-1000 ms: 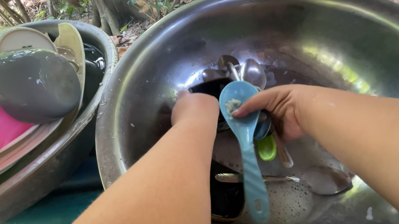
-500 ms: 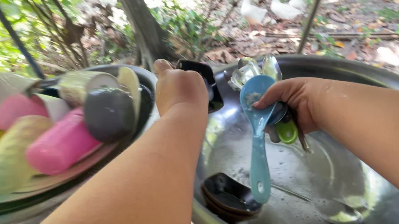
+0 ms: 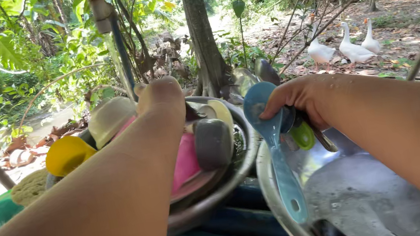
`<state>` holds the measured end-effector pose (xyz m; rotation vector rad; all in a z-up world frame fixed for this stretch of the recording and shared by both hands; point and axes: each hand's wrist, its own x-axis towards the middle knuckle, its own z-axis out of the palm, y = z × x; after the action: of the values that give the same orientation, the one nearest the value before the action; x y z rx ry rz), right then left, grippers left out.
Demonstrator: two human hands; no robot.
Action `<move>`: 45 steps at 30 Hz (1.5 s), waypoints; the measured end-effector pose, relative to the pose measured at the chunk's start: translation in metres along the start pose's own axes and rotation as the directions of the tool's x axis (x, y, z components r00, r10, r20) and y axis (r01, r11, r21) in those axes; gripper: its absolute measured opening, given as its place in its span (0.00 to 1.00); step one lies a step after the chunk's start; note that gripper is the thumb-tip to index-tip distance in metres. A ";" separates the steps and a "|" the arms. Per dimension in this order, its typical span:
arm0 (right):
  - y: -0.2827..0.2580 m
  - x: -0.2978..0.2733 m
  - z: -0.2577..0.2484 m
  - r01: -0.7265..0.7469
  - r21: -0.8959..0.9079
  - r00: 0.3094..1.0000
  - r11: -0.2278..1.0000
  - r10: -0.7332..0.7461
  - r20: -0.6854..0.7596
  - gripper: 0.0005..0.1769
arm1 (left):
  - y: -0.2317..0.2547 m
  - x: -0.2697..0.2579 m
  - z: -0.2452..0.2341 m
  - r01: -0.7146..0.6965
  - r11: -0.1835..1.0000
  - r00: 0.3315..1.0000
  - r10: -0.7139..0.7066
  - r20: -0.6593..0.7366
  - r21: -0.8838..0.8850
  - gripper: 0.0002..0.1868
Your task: The person washes several plastic cups, bowls, and cutlery by hand in a large metal basin outdoors, rinsing each item under running water and transferring them to a separate bowl.
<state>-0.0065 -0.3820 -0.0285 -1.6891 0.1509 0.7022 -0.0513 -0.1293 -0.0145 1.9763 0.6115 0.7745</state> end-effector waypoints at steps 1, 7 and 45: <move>-0.003 0.005 0.005 -0.012 -0.015 1.000 1.000 0.012 -0.026 0.08 | -0.004 0.009 -0.006 -0.008 0.999 1.000 0.007 0.006 0.031 0.36; -0.017 0.039 0.026 0.020 -0.025 0.992 0.999 -0.024 -0.128 0.09 | -0.013 0.049 -0.003 -0.293 0.906 0.955 0.265 0.131 0.307 0.35; -0.065 0.249 0.039 0.264 -0.962 0.891 0.070 -0.398 0.216 0.36 | -0.051 0.104 0.069 -0.401 0.716 0.828 0.017 0.561 0.571 0.27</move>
<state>0.2107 -0.2616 -0.1072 -2.9268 -0.8648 0.2687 0.0637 -0.0734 -0.0581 2.8354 0.3353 0.0800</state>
